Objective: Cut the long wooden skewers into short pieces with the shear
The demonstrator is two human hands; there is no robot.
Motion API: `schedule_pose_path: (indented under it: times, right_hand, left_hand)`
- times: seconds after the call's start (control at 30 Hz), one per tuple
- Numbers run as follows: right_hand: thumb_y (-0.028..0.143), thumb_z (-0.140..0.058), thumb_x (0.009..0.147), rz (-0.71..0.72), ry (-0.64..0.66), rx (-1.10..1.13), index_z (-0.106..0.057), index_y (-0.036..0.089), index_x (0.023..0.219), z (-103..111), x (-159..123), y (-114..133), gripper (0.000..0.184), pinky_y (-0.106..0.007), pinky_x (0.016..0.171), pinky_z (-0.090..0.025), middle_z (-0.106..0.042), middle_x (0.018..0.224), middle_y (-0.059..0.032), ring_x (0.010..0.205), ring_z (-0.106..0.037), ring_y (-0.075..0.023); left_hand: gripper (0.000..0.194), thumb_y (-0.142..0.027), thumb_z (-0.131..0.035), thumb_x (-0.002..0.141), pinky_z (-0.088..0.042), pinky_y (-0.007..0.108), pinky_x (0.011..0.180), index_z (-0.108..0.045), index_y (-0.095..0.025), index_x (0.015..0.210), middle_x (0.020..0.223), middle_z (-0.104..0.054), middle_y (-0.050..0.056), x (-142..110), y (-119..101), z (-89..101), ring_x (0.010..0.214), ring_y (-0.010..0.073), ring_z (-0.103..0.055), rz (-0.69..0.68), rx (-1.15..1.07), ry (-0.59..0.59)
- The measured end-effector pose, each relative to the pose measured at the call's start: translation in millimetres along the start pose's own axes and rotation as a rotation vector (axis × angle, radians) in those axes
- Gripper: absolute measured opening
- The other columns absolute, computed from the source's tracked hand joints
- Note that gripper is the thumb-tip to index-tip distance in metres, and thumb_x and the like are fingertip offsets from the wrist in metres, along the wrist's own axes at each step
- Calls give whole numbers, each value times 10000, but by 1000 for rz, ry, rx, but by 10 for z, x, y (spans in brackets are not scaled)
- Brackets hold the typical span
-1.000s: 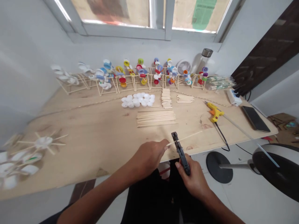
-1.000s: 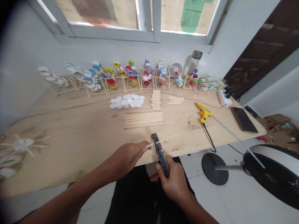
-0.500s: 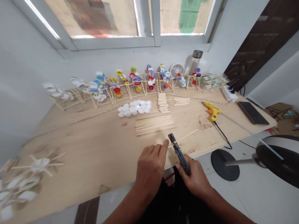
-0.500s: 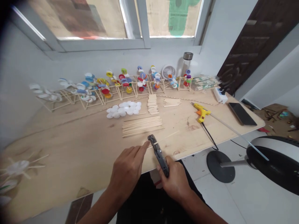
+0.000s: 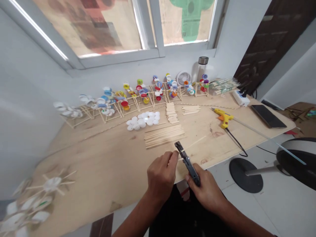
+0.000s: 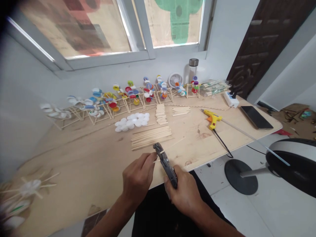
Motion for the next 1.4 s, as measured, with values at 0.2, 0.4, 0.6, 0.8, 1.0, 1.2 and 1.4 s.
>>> schedule_pose_path:
  times: [0.2, 0.4, 0.6, 0.8, 1.0, 1.2, 1.4]
  right_hand:
    - [313, -442, 847, 15, -7, 22, -459, 210, 784, 20, -32, -5, 123, -242, 564, -372, -583, 662, 1, 606, -566, -169]
    - [298, -467, 835, 16, -6, 58, -470, 206, 829, 42, -68, 3, 92, -252, 575, -379, -599, 683, -1, 622, -574, -173]
    - [268, -470, 835, 2, 113, 239, -489, 213, 838, 43, -137, 18, 58, -247, 574, -400, -601, 681, 18, 605, -581, -156]
    - [259, -484, 825, 3, 99, 220, -503, 205, 838, 78, -128, -3, 58, -253, 577, -405, -617, 687, 8, 610, -590, -164]
    - [277, -463, 836, 15, 67, 102, -486, 212, 832, 119, -121, -4, 69, -252, 571, -394, -616, 653, 5, 607, -593, -176]
    - [273, -455, 834, 35, 42, 10, -467, 214, 829, 122, -145, -28, 60, -246, 555, -376, -610, 645, 5, 601, -594, -182]
    - [260, -450, 832, 70, 31, -50, -461, 213, 840, 127, -140, -31, 49, -242, 541, -359, -598, 641, 12, 591, -588, -179]
  left_hand:
    - [193, -94, -480, 830, -379, 255, 580, -556, -89, 1007, 696, -596, 37, 23, 18, -2, 620, 131, -521, -122, -25, -47]
    - [212, -81, -501, 812, -359, 262, 556, -546, -94, 1018, 647, -568, 24, 19, 27, -13, 577, 129, -482, -160, -22, -78]
    - [176, -113, -527, 807, -331, 264, 534, -548, -104, 981, 594, -523, -2, 35, 118, -45, 550, 119, -469, -264, 4, -101]
    - [137, -133, -495, 832, -282, 268, 484, -563, -115, 950, 544, -484, -22, 74, 75, 23, 485, 108, -428, -253, 48, -48]
    - [137, -137, -432, 863, -313, 223, 465, -555, -134, 925, 558, -529, -21, 86, -12, 92, 479, 97, -478, -111, -121, 42]
    - [155, -176, -402, 878, -412, 198, 590, -542, -163, 943, 770, -641, 14, 119, -13, 213, 668, 108, -597, 110, -502, 276]
    - [189, -258, -398, 883, -335, 189, 477, -531, -175, 776, 515, -456, -61, 198, 20, 320, 457, 74, -441, 331, -751, 474]
Point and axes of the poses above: each hand's wrist, its own x-axis towards the middle knuckle, its own z-axis out of the back of the hand, y = z × x, the point moved 1 cm from there along x, towards the middle knuckle
